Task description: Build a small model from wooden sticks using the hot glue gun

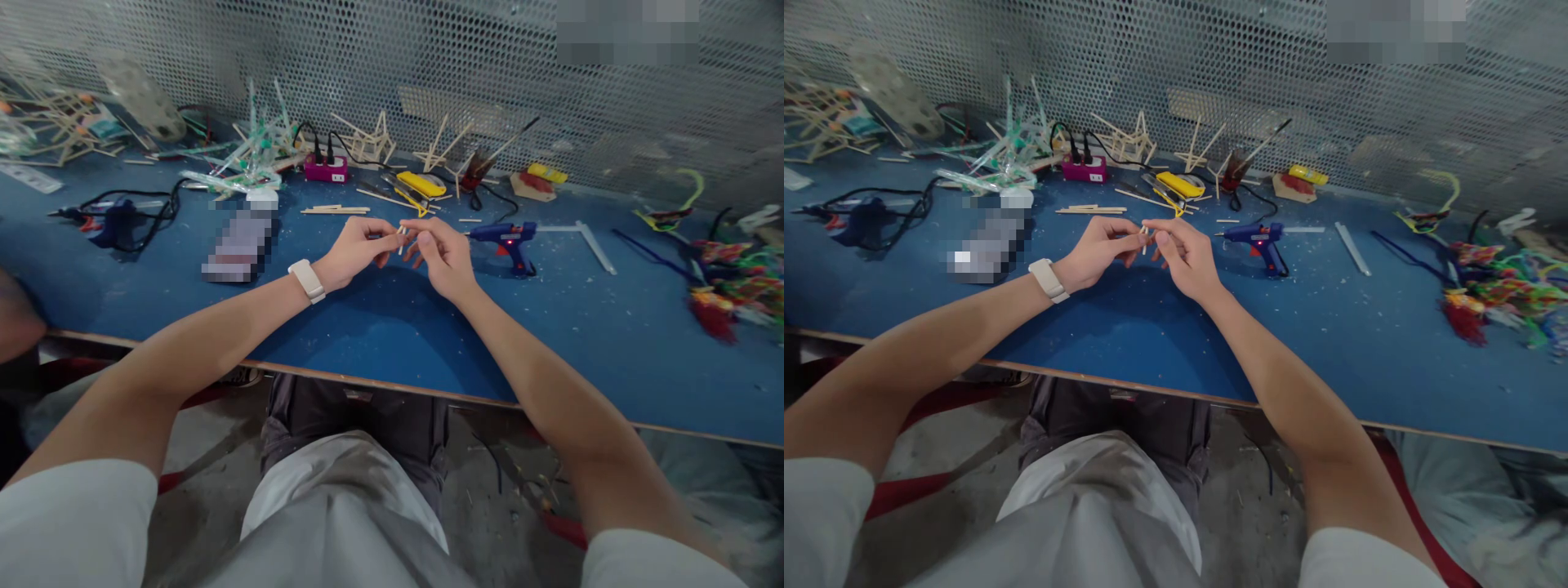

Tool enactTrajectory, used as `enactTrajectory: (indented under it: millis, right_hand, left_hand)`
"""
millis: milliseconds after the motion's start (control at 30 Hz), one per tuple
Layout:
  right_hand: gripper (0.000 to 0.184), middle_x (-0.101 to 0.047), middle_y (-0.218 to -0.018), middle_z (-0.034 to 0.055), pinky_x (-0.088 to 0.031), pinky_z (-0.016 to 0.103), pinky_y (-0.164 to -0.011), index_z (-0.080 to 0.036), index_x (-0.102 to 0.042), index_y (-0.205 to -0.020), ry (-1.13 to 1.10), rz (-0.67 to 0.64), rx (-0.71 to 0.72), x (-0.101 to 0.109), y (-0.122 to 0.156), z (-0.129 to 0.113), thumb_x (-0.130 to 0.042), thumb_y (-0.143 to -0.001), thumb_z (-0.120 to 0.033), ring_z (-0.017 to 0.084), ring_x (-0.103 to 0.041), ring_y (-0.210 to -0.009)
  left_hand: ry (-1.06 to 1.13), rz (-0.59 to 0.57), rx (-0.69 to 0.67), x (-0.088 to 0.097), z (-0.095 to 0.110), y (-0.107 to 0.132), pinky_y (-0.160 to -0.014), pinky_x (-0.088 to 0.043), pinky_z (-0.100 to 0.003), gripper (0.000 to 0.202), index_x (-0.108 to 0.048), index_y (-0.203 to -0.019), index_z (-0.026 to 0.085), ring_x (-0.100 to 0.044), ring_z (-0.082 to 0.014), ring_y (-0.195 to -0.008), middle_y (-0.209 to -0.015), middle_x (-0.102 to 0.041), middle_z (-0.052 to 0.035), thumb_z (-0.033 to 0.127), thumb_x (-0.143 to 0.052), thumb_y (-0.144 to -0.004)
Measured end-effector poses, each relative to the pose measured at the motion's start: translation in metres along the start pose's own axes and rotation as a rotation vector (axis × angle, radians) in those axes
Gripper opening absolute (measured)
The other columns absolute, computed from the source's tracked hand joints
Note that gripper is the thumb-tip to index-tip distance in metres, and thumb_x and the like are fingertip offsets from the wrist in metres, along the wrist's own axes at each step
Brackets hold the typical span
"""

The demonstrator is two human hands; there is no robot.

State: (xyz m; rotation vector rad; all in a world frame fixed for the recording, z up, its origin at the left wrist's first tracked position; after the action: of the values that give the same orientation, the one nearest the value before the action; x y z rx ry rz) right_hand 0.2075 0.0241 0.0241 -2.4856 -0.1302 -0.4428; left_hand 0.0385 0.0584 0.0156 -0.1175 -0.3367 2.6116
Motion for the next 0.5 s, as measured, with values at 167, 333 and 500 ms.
enactTrajectory:
  millis: [167, 333, 500]
  right_hand:
    - [0.063, -0.081, -0.112, 0.0061, -0.066, 0.033, -0.058, -0.033, -0.087, -0.130, 0.010, 0.004, 0.008, 0.0001, 0.0000, -0.0001, -0.058, -0.111, -0.087, 0.018, -0.080, -0.076]
    - [0.060, -0.082, -0.111, 0.0057, -0.066, 0.035, -0.059, -0.034, -0.084, -0.134, 0.010, 0.000, 0.032, 0.0000, 0.0002, 0.0022, -0.060, -0.112, -0.083, 0.019, -0.080, -0.075]
    - [0.063, -0.085, -0.110, 0.0062, -0.068, 0.037, -0.062, -0.032, -0.082, -0.137, 0.008, -0.024, 0.025, -0.0013, 0.0007, 0.0042, -0.062, -0.109, -0.086, 0.021, -0.081, -0.076]
  left_hand:
    - [-0.012, 0.002, 0.010, -0.0006, 0.0020, 0.0007, -0.056, -0.048, -0.023, 0.046, -0.077, -0.077, 0.018, -0.057, -0.0077, -0.058, -0.069, -0.066, 0.0012, 0.055, -0.100, -0.091]
    - [-0.020, -0.013, -0.015, -0.0010, 0.0024, -0.0001, -0.056, -0.047, -0.023, 0.041, -0.077, -0.078, 0.018, -0.056, -0.0075, -0.056, -0.068, -0.065, 0.0016, 0.050, -0.096, -0.094]
    - [-0.035, -0.027, -0.046, -0.0007, 0.0014, -0.0011, -0.056, -0.046, -0.023, 0.039, -0.076, -0.079, 0.018, -0.055, -0.0074, -0.056, -0.067, -0.064, 0.0023, 0.048, -0.095, -0.094]
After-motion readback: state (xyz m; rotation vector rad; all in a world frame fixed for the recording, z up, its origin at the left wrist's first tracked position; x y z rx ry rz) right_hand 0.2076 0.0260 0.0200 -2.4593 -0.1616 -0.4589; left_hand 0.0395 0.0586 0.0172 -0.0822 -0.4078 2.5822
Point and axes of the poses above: each hand's wrist, its own y-axis away from the middle knuckle, its own x-axis out of the back of the hand, z = x × y, the point moved 7 cm from there along -y, towards the middle knuckle
